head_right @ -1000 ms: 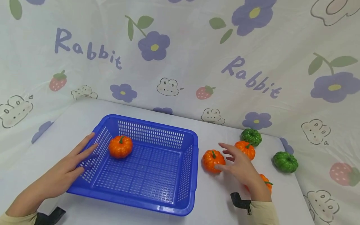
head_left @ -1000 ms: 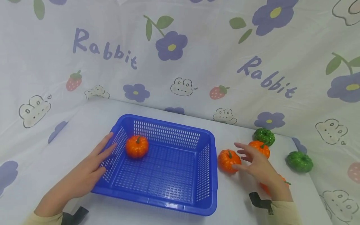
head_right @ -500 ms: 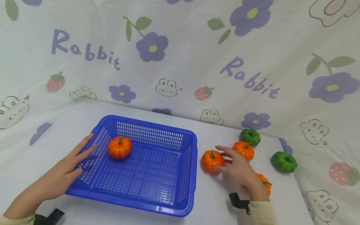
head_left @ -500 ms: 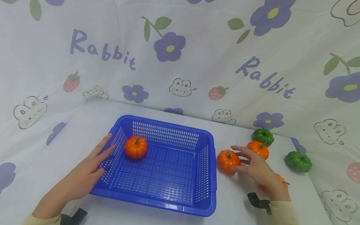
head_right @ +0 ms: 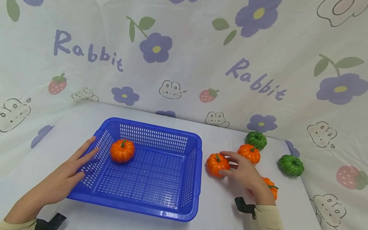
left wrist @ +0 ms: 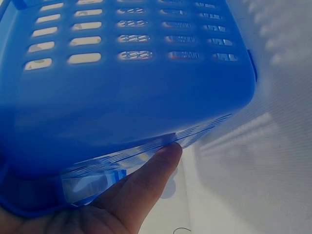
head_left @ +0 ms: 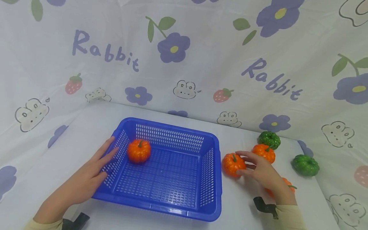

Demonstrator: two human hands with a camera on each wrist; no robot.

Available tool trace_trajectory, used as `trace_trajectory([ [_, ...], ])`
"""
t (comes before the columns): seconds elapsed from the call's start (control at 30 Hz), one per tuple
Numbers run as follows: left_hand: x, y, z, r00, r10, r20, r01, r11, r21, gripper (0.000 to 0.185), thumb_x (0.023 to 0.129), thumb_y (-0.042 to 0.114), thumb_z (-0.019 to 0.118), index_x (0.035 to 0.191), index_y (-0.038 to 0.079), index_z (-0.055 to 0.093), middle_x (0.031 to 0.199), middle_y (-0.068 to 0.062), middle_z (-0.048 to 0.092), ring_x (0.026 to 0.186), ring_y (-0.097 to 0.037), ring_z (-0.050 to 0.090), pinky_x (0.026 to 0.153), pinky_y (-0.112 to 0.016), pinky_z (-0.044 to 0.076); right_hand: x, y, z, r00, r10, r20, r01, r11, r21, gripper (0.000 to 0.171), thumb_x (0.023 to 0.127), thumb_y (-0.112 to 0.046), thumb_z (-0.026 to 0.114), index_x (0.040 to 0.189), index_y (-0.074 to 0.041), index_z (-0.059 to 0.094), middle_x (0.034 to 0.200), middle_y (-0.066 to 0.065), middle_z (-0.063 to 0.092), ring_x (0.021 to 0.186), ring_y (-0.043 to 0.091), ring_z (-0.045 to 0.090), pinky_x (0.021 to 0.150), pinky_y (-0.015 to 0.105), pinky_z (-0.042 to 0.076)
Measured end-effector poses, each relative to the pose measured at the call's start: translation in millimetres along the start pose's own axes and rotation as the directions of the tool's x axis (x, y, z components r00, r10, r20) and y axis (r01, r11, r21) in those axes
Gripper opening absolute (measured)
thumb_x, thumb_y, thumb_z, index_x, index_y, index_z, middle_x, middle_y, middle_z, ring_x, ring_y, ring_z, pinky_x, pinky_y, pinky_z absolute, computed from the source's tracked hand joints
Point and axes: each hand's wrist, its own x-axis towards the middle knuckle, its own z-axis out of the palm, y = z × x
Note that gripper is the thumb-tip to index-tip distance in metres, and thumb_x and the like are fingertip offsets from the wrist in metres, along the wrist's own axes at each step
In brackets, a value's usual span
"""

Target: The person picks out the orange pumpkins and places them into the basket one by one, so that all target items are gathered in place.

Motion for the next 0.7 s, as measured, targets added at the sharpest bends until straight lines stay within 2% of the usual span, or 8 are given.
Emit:
trace_trajectory([
  [0.17,-0.3,0.5,-0.4,1.000,-0.009,0.002,0.009,1.000,0.001,0.071,0.102,-0.006,0.051,0.169,0.002,0.033,0.183,-0.004,0.000,0.165,-0.042,0.010,0.115,-0.006,0.007,1.1,0.2,1.2,1.000,0.026,0.001,-0.026,1.000,0.006,0.076,0.090,-0.033,0.090,0.156,-0.016,0.059,0.154,0.015,0.059,0.138,0.043,0.058,0.111,0.058,0.051],
  [0.43,-1.2,0.4,-0.8,1.000,-0.022,0.006,0.022,1.000,0.000,0.071,0.102,-0.006,0.051,0.170,0.002,0.032,0.183,-0.003,-0.001,0.165,-0.041,0.009,0.116,-0.008,0.007,1.7,0.0,1.6,1.000,0.021,-0.009,-0.021,1.000,-0.007,0.077,0.089,-0.039,0.090,0.156,-0.016,0.059,0.154,0.016,0.059,0.137,0.042,0.060,0.109,0.058,0.053],
  [0.7,-0.1,-0.4,-1.0,1.000,0.012,-0.006,-0.012,1.000,-0.003,0.070,0.102,-0.007,0.051,0.168,0.000,0.033,0.183,-0.006,0.000,0.164,-0.044,0.012,0.115,-0.005,0.008,-2.2,-2.1,-3.0,1.000,0.004,-0.026,-0.005,0.999,-0.049,0.077,0.091,-0.046,0.088,0.156,-0.019,0.059,0.155,0.015,0.058,0.136,0.044,0.060,0.109,0.061,0.052],
])
